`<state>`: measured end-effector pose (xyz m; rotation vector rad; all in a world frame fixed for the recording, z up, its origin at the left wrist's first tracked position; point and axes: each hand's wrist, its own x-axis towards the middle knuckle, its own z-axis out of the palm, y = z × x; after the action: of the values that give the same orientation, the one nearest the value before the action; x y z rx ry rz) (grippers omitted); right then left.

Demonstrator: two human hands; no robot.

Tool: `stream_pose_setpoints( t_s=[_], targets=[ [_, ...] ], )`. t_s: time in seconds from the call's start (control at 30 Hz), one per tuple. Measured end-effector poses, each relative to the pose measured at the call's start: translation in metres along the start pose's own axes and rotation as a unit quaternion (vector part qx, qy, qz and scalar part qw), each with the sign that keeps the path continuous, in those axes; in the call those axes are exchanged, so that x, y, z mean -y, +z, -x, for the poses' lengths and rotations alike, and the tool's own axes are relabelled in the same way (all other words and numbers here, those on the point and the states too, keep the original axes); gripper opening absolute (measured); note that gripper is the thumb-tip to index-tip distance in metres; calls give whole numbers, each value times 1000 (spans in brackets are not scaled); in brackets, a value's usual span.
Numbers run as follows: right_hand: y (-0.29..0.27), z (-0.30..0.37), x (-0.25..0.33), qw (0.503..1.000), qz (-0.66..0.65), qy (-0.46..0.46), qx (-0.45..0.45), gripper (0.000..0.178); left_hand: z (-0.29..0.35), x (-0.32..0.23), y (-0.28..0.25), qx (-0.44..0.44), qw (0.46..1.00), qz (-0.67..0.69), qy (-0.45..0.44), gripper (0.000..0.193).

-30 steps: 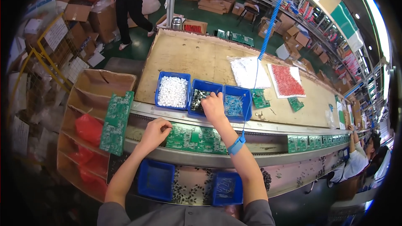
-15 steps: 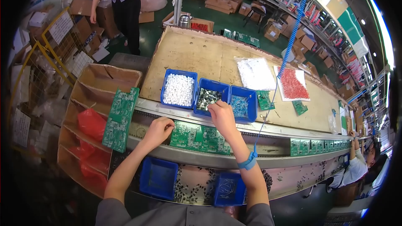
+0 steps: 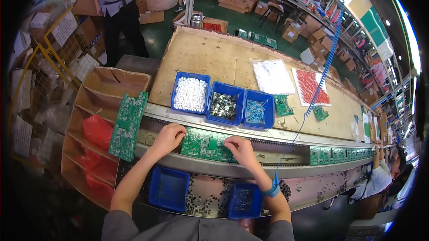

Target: The person assembles electronic components onto printed circuit boards by hand, taking components from plastic bins and placing them onto the boards on a conveyor belt.

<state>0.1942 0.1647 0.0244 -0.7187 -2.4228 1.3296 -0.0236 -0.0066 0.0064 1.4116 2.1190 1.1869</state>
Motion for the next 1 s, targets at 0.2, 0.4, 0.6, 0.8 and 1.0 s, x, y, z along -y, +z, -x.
stream_pose_setpoints(
  t_s=[0.2, 0.4, 0.6, 0.8, 1.0],
  targets=[
    [9, 12, -20, 1000, -17, -12, -4, 13, -2, -3, 0, 6, 1000, 4, -7, 8],
    [16, 15, -32, 997, -66, -13, -25, 14, -3, -5, 0, 5, 1000, 0, -11, 7],
    [17, 16, -32, 997, -75, -17, -33, 14, -4, -5, 1, 8, 1000, -4, -20, 7],
    [16, 19, -29, 998, -68, 3, -12, 15, -3, -6, 6, -6, 1000, -7, -11, 7],
    [16, 17, -28, 996, -84, 13, -16, 15, -1, -4, 6, -9, 1000, 8, -15, 8]
  ],
)
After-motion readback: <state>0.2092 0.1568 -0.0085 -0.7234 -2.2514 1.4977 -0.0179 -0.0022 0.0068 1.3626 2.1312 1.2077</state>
